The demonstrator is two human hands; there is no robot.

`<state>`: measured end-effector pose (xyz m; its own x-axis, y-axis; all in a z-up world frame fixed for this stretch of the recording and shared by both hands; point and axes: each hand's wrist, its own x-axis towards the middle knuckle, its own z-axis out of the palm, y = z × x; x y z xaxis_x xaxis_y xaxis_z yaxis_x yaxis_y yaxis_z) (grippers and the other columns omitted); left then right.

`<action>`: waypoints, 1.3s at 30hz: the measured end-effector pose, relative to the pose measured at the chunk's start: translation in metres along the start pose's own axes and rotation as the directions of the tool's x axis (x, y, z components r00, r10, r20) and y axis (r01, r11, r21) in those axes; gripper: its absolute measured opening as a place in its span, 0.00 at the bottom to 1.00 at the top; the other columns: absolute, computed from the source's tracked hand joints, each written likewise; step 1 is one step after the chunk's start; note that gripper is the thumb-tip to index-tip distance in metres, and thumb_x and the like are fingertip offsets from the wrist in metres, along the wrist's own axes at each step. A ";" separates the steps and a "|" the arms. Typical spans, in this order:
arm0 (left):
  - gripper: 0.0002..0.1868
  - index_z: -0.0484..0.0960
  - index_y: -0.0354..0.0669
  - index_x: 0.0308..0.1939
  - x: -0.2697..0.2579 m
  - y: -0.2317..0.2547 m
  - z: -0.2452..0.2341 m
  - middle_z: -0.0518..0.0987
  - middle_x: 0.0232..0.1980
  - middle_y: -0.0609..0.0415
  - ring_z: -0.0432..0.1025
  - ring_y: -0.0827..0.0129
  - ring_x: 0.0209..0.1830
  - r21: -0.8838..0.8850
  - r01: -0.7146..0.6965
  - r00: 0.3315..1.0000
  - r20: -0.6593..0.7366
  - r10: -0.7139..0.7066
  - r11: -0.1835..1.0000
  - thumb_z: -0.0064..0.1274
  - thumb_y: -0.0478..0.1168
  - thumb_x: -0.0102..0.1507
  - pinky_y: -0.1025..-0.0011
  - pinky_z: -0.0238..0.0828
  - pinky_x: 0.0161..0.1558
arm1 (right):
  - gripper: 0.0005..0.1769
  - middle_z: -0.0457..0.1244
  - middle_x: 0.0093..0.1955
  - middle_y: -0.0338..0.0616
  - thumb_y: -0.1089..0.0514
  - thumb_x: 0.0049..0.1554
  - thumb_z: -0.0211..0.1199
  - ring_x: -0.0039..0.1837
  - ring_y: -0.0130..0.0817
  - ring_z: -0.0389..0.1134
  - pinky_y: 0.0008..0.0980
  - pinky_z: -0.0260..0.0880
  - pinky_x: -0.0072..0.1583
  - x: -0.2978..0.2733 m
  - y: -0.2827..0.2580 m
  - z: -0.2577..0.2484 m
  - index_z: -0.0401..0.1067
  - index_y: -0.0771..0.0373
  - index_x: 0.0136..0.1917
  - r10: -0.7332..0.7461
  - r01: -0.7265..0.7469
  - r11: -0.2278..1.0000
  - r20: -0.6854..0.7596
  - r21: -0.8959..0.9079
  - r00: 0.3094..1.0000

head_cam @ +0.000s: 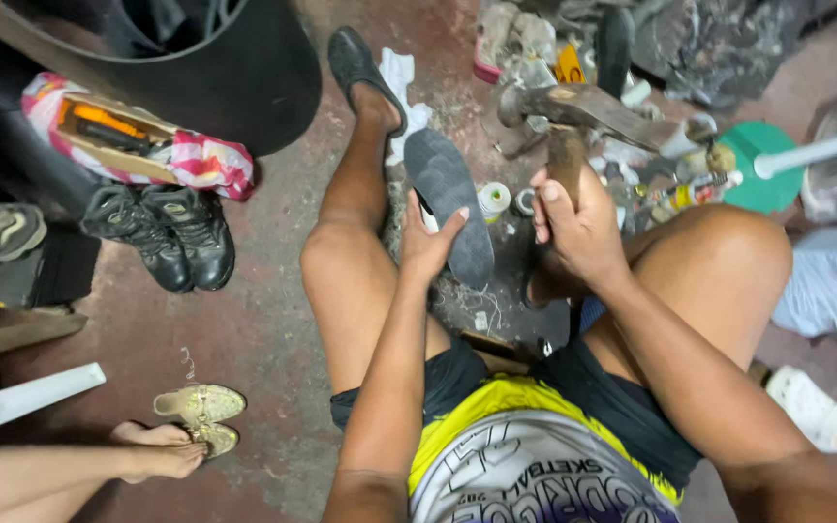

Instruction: The person applies adhesive to a shoe sole and then uses a hammer to secure the sole onto the shoe while it is mounted on a metal last.

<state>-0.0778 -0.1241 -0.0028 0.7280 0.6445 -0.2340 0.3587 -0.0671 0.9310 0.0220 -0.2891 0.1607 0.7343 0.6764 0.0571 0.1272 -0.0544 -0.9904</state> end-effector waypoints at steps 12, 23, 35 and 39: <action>0.58 0.49 0.42 0.79 -0.011 0.002 -0.006 0.69 0.71 0.47 0.67 0.60 0.69 -0.528 0.054 0.982 0.184 0.051 0.848 0.69 0.29 0.51 0.64 0.66 0.68 | 0.25 0.60 0.33 0.43 0.37 0.73 0.49 0.32 0.34 0.61 0.27 0.62 0.36 -0.006 0.022 0.009 0.63 0.58 0.45 -0.433 0.417 0.901 -0.287 -0.119 0.854; 0.50 0.52 0.35 0.79 0.017 -0.004 0.001 0.66 0.74 0.41 0.64 0.59 0.73 -0.501 -0.021 0.999 0.014 0.032 0.865 0.67 0.37 0.60 0.66 0.59 0.72 | 0.23 0.58 0.35 0.39 0.40 0.72 0.50 0.32 0.24 0.58 0.26 0.61 0.36 -0.018 -0.007 -0.027 0.61 0.64 0.58 0.006 0.006 0.997 -0.149 0.079 0.989; 0.42 0.59 0.35 0.76 0.020 -0.010 0.008 0.75 0.67 0.42 0.72 0.60 0.66 -0.485 -0.085 0.993 0.028 0.112 0.870 0.63 0.36 0.62 0.66 0.66 0.68 | 0.21 0.57 0.33 0.45 0.43 0.73 0.47 0.29 0.37 0.58 0.37 0.62 0.34 0.046 -0.010 0.003 0.60 0.65 0.60 -0.407 0.373 0.913 -0.311 -0.163 0.859; 0.45 0.54 0.39 0.76 0.029 -0.003 0.001 0.72 0.67 0.46 0.69 0.62 0.66 -0.542 -0.080 0.994 0.024 0.110 0.837 0.62 0.36 0.59 0.65 0.65 0.66 | 0.17 0.60 0.31 0.41 0.47 0.68 0.47 0.27 0.36 0.61 0.37 0.62 0.31 0.070 -0.004 0.030 0.60 0.61 0.61 0.295 -0.209 0.860 0.119 -0.467 0.948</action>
<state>-0.0572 -0.1057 -0.0123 0.7770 0.6146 -0.1364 -0.0746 0.3051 0.9494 0.0527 -0.2196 0.1647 0.6543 0.7127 -0.2527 0.2672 -0.5306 -0.8044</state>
